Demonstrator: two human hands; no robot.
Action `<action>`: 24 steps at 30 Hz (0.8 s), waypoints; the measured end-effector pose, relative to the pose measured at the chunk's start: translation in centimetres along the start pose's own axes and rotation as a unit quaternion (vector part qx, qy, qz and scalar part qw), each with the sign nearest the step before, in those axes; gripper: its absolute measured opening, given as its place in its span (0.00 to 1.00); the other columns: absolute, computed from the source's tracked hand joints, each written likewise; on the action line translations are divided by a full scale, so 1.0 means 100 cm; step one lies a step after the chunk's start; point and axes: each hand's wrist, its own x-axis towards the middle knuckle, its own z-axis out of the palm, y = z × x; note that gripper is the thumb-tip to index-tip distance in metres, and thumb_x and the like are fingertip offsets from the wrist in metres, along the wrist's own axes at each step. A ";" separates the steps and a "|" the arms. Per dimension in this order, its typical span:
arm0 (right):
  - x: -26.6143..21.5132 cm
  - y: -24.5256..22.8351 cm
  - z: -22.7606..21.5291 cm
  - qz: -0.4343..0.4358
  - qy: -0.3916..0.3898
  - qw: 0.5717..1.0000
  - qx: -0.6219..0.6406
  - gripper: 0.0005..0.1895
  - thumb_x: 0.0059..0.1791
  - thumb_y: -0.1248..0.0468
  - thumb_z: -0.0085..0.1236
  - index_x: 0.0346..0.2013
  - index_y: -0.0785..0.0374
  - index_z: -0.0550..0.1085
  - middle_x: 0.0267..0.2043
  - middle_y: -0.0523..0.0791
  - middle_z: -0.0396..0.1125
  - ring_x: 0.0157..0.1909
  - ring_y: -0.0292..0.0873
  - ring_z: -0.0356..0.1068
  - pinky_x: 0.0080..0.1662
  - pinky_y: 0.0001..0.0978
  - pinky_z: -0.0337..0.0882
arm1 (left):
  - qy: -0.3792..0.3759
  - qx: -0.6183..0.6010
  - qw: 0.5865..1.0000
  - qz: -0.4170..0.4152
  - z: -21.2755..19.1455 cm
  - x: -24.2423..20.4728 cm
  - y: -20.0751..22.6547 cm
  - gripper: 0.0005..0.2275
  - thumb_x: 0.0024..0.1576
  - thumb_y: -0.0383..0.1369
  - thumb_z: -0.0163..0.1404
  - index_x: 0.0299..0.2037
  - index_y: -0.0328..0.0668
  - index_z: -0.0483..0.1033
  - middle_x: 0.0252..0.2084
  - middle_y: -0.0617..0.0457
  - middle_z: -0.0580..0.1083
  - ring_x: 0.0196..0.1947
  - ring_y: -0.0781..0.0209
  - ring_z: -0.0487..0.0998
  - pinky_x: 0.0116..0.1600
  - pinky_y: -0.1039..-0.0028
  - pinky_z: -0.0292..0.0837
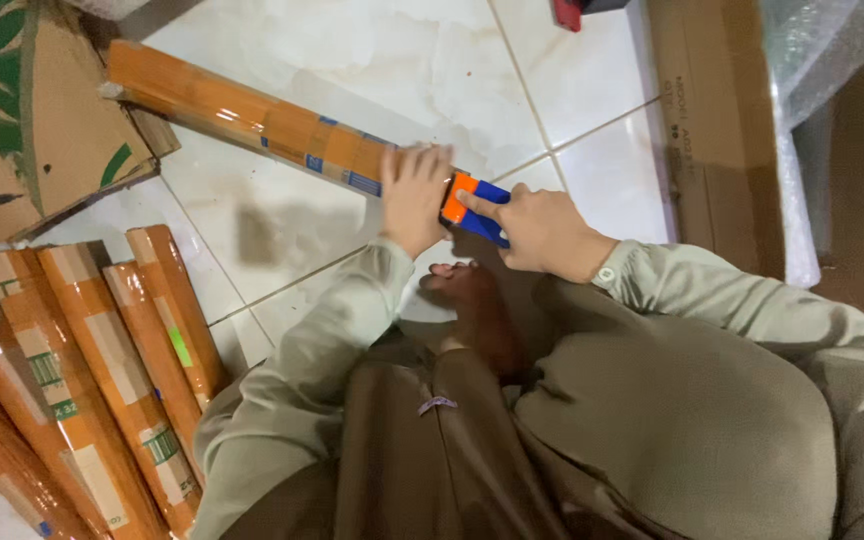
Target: The person wraps a roll of bubble wrap in a piece of cardboard, securing it with a tape dispenser. They then place the wrapped item aside and use a ruler and a utility knife to cut a sheet of bubble wrap on the floor.
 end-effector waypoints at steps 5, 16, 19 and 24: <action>-0.017 0.013 0.000 0.016 -0.016 0.999 0.048 0.38 0.39 0.53 0.55 0.63 0.36 0.57 0.36 0.54 0.66 0.38 0.61 0.72 0.38 0.51 0.73 | -0.034 0.001 0.984 0.172 0.018 0.017 -0.011 0.56 0.18 0.54 0.65 0.64 0.48 0.54 0.56 0.56 0.65 0.59 0.59 0.60 0.68 0.59 0.41; -0.036 0.050 -0.008 -0.015 0.006 0.997 0.070 0.38 0.38 0.55 0.57 0.63 0.37 0.60 0.35 0.54 0.66 0.37 0.60 0.72 0.37 0.49 0.72 | -0.063 0.067 0.993 0.073 0.014 0.033 0.031 0.30 0.34 0.36 0.59 0.51 0.52 0.66 0.45 0.53 0.70 0.51 0.44 0.67 0.59 0.35 0.38; -0.087 0.062 -0.076 -0.006 0.024 0.996 0.086 0.35 0.37 0.54 0.57 0.60 0.35 0.63 0.36 0.55 0.68 0.39 0.61 0.72 0.38 0.51 0.72 | -0.024 0.003 0.996 0.080 -0.054 0.036 0.062 0.29 0.31 0.41 0.58 0.48 0.54 0.68 0.41 0.56 0.68 0.46 0.47 0.68 0.56 0.44 0.49; -0.203 0.075 -0.156 -0.036 0.119 0.992 0.007 0.38 0.34 0.47 0.55 0.61 0.29 0.62 0.39 0.39 0.68 0.30 0.51 0.72 0.32 0.46 0.72 | 0.090 -0.229 0.964 0.099 -0.227 -0.006 0.147 0.28 0.26 0.48 0.56 0.38 0.48 0.68 0.36 0.57 0.68 0.38 0.53 0.68 0.45 0.61 0.54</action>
